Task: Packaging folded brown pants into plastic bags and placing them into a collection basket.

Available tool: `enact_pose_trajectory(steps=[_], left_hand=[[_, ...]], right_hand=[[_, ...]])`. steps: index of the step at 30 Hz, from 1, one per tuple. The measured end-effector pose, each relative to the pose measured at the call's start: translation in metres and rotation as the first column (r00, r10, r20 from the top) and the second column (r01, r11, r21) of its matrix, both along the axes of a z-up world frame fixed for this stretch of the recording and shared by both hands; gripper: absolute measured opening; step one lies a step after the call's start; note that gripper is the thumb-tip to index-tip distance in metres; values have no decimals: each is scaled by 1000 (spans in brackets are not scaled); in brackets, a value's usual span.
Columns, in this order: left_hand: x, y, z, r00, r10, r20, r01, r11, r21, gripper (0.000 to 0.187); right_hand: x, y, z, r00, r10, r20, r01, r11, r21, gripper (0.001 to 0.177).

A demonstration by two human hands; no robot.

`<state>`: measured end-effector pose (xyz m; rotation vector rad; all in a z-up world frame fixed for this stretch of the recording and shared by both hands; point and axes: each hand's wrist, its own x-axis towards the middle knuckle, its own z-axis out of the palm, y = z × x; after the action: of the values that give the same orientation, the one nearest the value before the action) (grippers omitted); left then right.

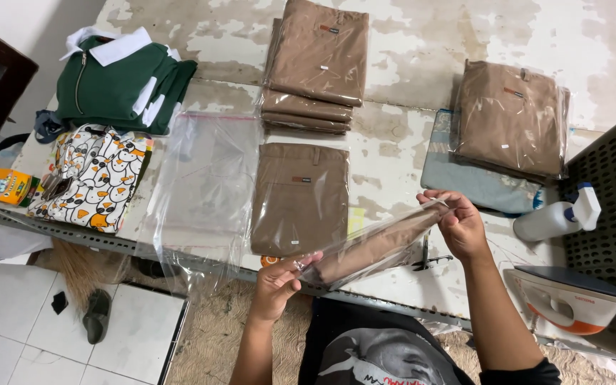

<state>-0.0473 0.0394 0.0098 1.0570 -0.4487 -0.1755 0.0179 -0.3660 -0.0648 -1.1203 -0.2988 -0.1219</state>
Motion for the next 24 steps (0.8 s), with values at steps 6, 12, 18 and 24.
enact_pose_trajectory(steps=[6, 12, 18, 24], left_hand=[[-7, -1, -17, 994, 85, -65, -85, 996, 7, 33], [-9, -9, -22, 967, 237, -96, -234, 971, 35, 19], [-11, -10, -28, 945, 279, -172, -283, 959, 1, 12], [-12, -9, -39, 923, 333, -195, -339, 941, 2, 11]], right_hand=[[1, -3, -19, 996, -62, -63, 63, 998, 9, 21], [2, -3, -25, 987, -62, -150, 78, 992, 100, 43], [-1, 2, -28, 986, -65, -152, 92, 980, 178, 22], [-4, 12, -16, 986, -113, -120, 133, 976, 174, 36]])
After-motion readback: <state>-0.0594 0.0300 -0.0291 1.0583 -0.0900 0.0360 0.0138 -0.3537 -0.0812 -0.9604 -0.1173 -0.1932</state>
